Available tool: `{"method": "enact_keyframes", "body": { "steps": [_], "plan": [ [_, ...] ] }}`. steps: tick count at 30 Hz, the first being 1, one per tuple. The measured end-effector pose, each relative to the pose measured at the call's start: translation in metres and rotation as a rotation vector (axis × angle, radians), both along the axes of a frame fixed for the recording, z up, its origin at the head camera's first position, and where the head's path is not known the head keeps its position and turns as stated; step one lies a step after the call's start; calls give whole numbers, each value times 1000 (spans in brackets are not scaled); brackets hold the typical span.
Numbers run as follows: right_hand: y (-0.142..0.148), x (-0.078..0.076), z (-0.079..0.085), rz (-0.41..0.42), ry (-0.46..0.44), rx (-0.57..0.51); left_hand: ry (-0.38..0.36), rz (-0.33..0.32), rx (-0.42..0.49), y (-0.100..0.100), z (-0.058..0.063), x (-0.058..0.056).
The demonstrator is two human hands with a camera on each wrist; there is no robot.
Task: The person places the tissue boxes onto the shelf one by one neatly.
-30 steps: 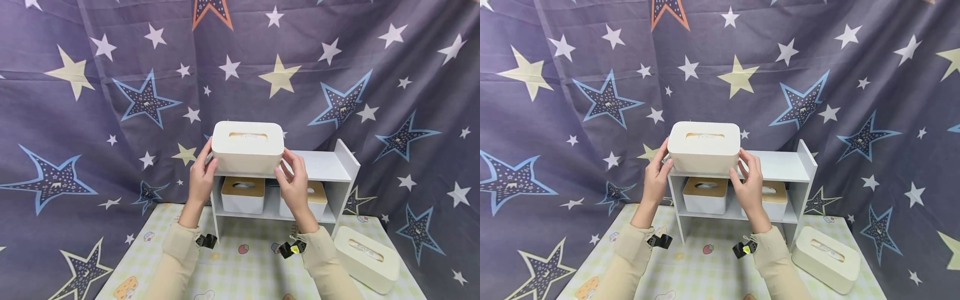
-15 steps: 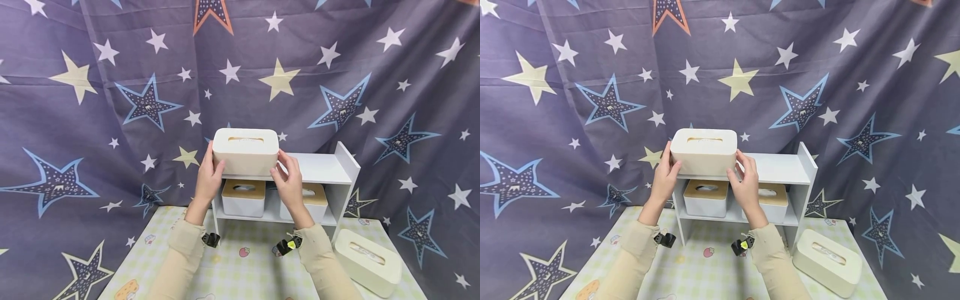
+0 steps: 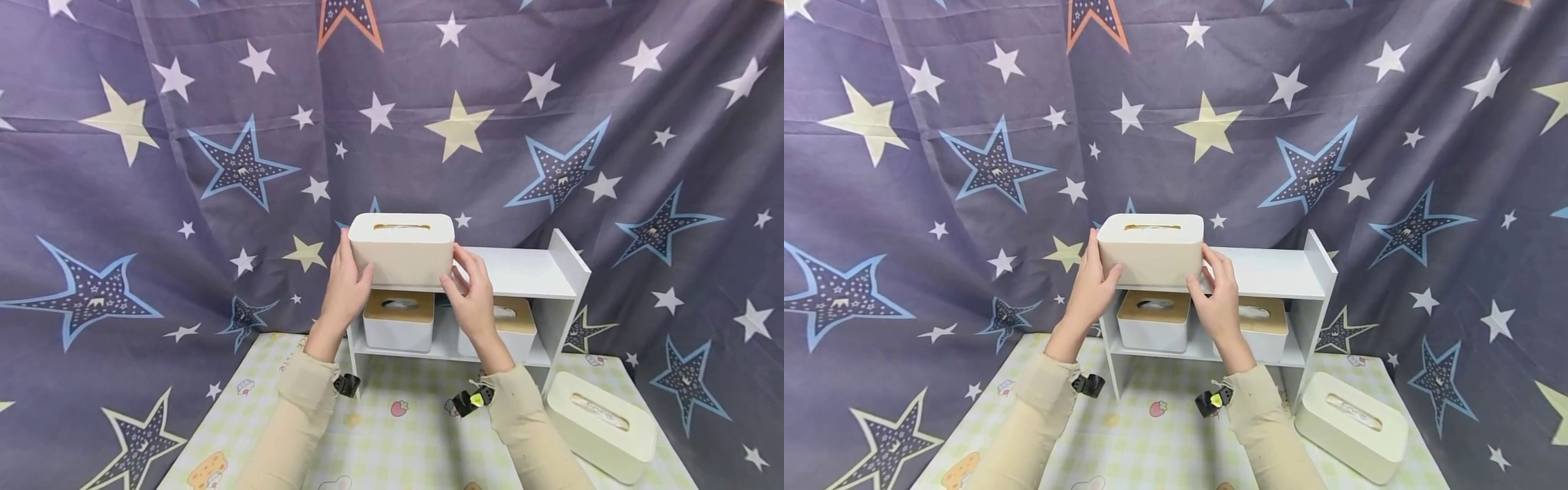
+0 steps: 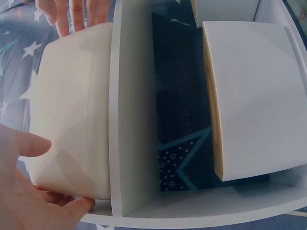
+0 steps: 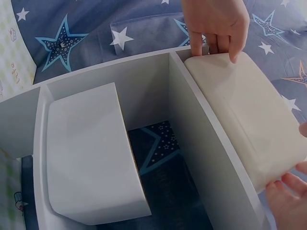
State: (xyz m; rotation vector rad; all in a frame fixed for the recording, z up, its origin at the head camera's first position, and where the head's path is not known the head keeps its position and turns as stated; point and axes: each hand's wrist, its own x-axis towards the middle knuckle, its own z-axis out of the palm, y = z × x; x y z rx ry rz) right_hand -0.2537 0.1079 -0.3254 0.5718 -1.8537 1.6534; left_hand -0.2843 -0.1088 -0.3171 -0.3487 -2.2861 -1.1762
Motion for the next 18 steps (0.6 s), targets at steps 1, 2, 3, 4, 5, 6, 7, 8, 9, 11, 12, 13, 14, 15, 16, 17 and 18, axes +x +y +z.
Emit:
{"method": "enact_keyframes", "body": {
  "steps": [1,2,3,4,5,6,7,8,9,11,12,13,14,15,16,17,18],
  "plan": [
    [1,-3,-4,2,1,1,8,1,1,1,-1,-1],
    [1,-5,-8,2,3,3,26,-2,10,2,-2,0],
    [2,-8,-11,4,6,4,48,0,14,3,-3,0],
    [3,-10,-15,6,8,6,73,2,19,5,-4,0],
    [3,-13,-18,7,10,7,102,7,22,6,-6,1],
    [3,-14,-20,8,14,8,132,13,23,8,-8,1],
    [3,-14,-22,11,17,8,158,24,20,10,-10,3],
    [3,-14,-23,12,22,10,181,30,20,12,-13,4],
    [3,-14,-24,16,28,7,196,36,18,14,-15,5],
    [3,-13,-25,19,42,8,219,44,14,17,-21,7],
    [3,-13,-25,20,48,9,225,44,11,19,-23,8],
    [3,-12,-26,23,52,8,230,43,7,20,-25,8],
    [3,-11,-26,23,57,9,235,38,9,21,-27,9],
    [3,-11,-26,23,60,11,238,36,9,21,-28,8],
    [3,-10,-26,22,61,15,241,33,9,22,-29,9],
    [3,-10,-26,20,62,19,241,30,10,22,-29,9],
    [3,-10,-26,22,62,22,240,28,12,22,-29,9]
  ]
}}
